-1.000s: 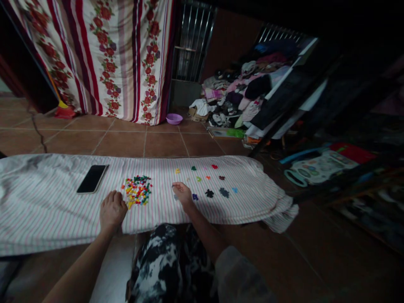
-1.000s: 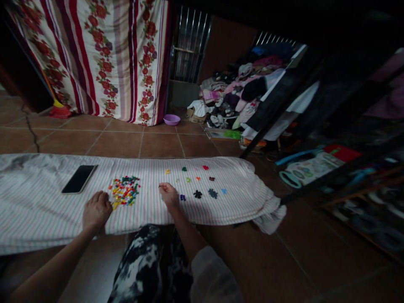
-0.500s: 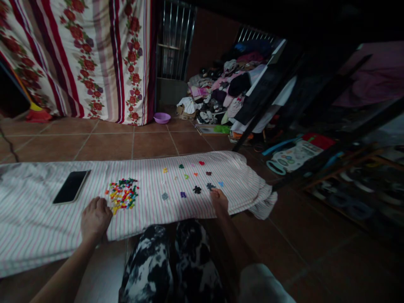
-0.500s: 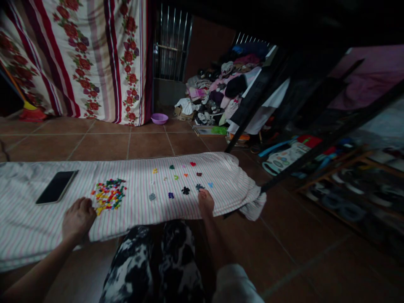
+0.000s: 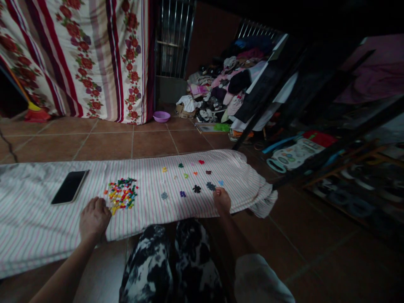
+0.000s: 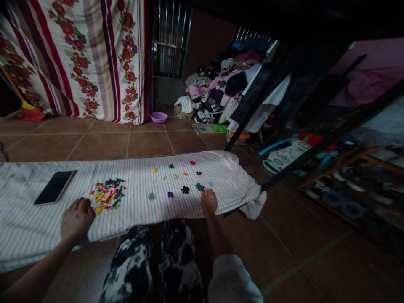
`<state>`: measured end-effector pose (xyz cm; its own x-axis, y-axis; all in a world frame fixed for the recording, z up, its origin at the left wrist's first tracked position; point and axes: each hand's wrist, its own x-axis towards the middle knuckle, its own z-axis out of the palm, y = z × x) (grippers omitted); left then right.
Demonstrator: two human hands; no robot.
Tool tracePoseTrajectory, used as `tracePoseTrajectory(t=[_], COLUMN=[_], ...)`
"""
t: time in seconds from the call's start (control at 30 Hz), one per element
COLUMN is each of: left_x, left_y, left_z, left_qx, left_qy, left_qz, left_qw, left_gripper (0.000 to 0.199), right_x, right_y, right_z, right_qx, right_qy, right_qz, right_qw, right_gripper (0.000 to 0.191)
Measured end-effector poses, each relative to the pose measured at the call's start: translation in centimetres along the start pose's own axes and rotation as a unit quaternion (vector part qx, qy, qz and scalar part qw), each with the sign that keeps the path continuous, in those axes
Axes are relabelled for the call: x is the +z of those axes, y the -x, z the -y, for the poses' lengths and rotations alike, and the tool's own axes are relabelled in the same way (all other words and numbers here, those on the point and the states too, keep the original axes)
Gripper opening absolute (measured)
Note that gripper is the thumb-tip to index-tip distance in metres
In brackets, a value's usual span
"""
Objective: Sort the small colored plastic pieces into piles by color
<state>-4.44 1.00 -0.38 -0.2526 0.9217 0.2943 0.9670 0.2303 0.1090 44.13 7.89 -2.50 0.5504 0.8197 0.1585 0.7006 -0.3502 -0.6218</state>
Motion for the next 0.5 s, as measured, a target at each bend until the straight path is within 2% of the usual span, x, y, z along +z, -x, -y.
tracePoseTrajectory(t=[0.3, 0.5], left_x=[0.4, 0.5], left_y=[-0.1, 0.0], left_z=[0.2, 0.3], left_qx=[0.008, 0.003], left_qy=[-0.005, -0.006], left_qz=[-0.004, -0.010], left_qw=[1.000, 1.000], left_gripper=[0.031, 0.032], right_x=[0.9, 1.2], right_y=[0.5, 0.4], right_z=[-1.3, -1.8], right_qx=[-0.044, -0.057], right_qy=[-0.004, -0.020], right_qz=[-0.032, -0.033], right_qw=[0.999, 0.998], right_gripper=[0.026, 0.027])
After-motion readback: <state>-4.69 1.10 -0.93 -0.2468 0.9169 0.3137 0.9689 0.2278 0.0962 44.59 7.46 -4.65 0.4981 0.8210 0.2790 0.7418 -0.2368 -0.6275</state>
